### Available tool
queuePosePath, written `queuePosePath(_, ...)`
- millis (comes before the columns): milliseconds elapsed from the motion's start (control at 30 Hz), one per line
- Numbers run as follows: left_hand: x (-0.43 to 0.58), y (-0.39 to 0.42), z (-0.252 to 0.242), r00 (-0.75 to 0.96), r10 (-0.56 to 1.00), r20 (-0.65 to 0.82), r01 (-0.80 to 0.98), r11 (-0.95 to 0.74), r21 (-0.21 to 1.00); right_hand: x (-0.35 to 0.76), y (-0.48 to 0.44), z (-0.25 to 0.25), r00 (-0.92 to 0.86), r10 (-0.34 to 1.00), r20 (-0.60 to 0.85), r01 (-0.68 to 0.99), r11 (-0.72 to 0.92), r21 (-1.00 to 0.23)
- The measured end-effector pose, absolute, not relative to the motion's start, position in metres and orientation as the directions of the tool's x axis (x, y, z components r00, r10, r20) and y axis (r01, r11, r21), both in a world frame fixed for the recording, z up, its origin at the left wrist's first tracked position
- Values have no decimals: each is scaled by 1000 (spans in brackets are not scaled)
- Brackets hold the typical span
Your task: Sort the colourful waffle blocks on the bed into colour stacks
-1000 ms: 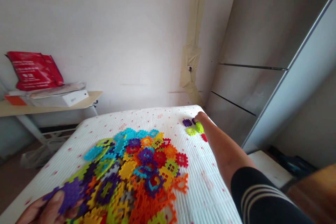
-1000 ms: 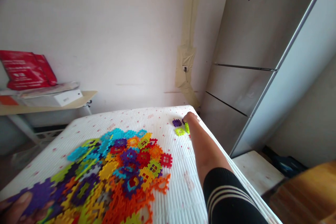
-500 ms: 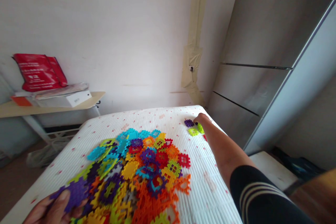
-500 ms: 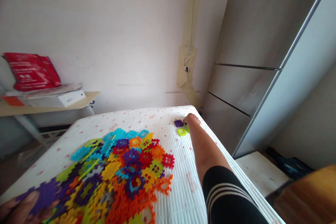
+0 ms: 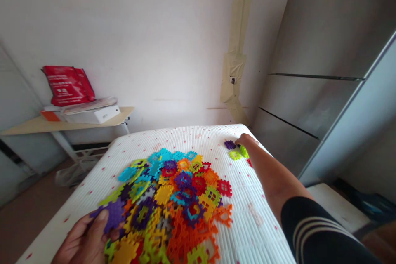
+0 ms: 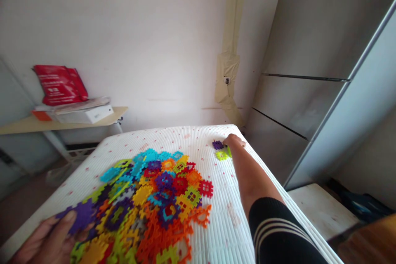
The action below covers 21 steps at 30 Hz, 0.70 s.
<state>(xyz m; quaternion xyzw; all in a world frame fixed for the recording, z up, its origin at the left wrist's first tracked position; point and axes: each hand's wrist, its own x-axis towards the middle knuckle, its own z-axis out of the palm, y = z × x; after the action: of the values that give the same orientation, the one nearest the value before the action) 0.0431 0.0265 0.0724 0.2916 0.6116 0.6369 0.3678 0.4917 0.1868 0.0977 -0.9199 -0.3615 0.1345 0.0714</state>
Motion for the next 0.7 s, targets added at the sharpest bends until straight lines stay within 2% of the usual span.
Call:
queuePosePath(67,45,25,73,-516,845,-140,-177,55,983,489,186,107,704,700,-123,674,-712,-197)
queuePosePath(167,50,21,76,-478,873,-94,-273,-46,961,474,185,123,585,793,170,811,-561,-168)
queuePosePath(233,57,17,78,-407,910,-77,-362,-83,928,449,177,131,375,866,330,924,-322,-204)
queuePosePath(300,64,14,80,-379,924,-58,-419,-116,901,412,155,136,136,894,427,958,-9,-286)
queuePosePath(367,70,11,80,-346,936,-66,-450,-103,887,365,121,137,-70,873,483,873,288,-393)
queuePosePath(467,76,8,79,-305,949,-75,-477,-84,875,293,65,131,-297,798,524,692,558,-458)
queuePosePath(567,77,9,78,-299,952,-68,-511,-100,854,240,30,123,-427,747,509,664,641,-384)
queuePosePath(700,78,10,73,-341,934,-108,-505,-85,859,209,22,117,-424,785,452,729,591,-344)
